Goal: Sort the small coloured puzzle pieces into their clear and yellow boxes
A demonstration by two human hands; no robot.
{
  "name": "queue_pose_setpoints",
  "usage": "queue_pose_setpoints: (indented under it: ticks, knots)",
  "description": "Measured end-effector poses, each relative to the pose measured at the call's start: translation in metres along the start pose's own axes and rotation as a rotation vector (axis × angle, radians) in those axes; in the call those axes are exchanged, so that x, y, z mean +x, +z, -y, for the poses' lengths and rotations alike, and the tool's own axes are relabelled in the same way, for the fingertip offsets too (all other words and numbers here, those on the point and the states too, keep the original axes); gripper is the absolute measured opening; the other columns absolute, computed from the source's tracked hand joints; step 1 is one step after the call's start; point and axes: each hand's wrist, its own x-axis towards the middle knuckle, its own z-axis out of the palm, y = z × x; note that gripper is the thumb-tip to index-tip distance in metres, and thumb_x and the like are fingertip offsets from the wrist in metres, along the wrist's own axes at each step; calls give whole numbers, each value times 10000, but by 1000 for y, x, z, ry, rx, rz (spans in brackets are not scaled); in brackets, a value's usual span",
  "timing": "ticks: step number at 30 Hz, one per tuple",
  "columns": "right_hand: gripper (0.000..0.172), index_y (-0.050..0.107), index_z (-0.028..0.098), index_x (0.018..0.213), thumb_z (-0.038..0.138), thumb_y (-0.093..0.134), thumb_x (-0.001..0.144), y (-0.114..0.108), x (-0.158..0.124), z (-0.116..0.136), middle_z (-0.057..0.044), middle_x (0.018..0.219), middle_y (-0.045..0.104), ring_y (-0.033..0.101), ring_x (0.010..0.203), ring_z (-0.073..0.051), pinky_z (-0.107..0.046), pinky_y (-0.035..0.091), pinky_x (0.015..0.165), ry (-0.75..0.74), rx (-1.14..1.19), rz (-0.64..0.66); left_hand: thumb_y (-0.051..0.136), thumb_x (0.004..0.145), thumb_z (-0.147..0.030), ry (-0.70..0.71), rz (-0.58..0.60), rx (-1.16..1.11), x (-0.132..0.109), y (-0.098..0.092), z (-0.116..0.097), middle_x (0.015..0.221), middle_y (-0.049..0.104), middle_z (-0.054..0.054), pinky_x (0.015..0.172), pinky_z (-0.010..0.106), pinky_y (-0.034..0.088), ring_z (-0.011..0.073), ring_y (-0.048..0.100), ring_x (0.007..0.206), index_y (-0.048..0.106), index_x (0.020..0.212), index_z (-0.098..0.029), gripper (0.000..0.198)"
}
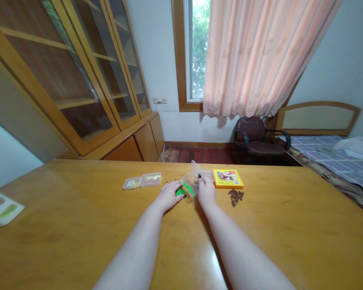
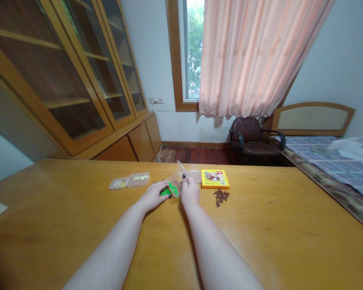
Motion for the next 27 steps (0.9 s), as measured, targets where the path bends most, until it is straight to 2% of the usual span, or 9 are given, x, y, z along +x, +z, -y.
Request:
queue_pose_setpoints:
  ticks: [4, 8, 16, 21, 25, 27]
  knots:
    - [334, 620, 179, 748, 399, 382, 834, -1, -1, 2, -53, 750, 664, 588, 726, -190, -268, 393, 672, -10, -24, 10, 581, 763, -264, 26, -82, -74, 3, 1, 5, 1113, 653, 34, 961, 322, 389, 206, 555, 1059, 662, 1055, -237, 304]
    - [345, 616, 182, 719, 403, 378, 837, 0, 0, -1, -48, 737, 663, 588, 725, -186, -266, 394, 678, -16, -43, 8, 585, 767, -220, 43, -105, -88, 5, -1, 5, 987, 693, 27, 893, 305, 422, 190, 593, 947, 707, 932, -230, 205]
    - [350, 620, 183, 737, 399, 362, 835, 2, 1, -7, -55, 752, 668, 597, 743, -191, -272, 403, 695, -17, -61, 11, 609, 757, -179, 8, -102, -61, 4, -5, 2, 921, 701, 21, 836, 289, 422, 179, 595, 881, 710, 898, -230, 181]
    - [345, 625, 180, 735, 394, 369, 827, 0, 1, -5, -57, 756, 668, 595, 747, -193, -272, 401, 696, -12, -61, 19, 605, 772, -223, -108, -154, 30, 5, -4, 4, 890, 706, 40, 799, 306, 424, 204, 584, 879, 714, 913, -232, 178]
    - [361, 622, 181, 725, 412, 366, 834, -1, 1, -3, -55, 751, 669, 595, 743, -194, -272, 401, 686, -7, -67, 23, 588, 783, -218, -99, -171, 26, 6, -4, 6, 881, 706, 37, 786, 304, 433, 202, 583, 865, 715, 918, -238, 186]
    - [353, 621, 183, 729, 402, 366, 837, -1, 1, -4, -53, 755, 671, 597, 746, -194, -274, 403, 695, -12, -68, 28, 581, 785, -203, -90, -234, 3, 6, -5, 6, 868, 707, 34, 791, 310, 437, 200, 583, 861, 714, 903, -230, 180]
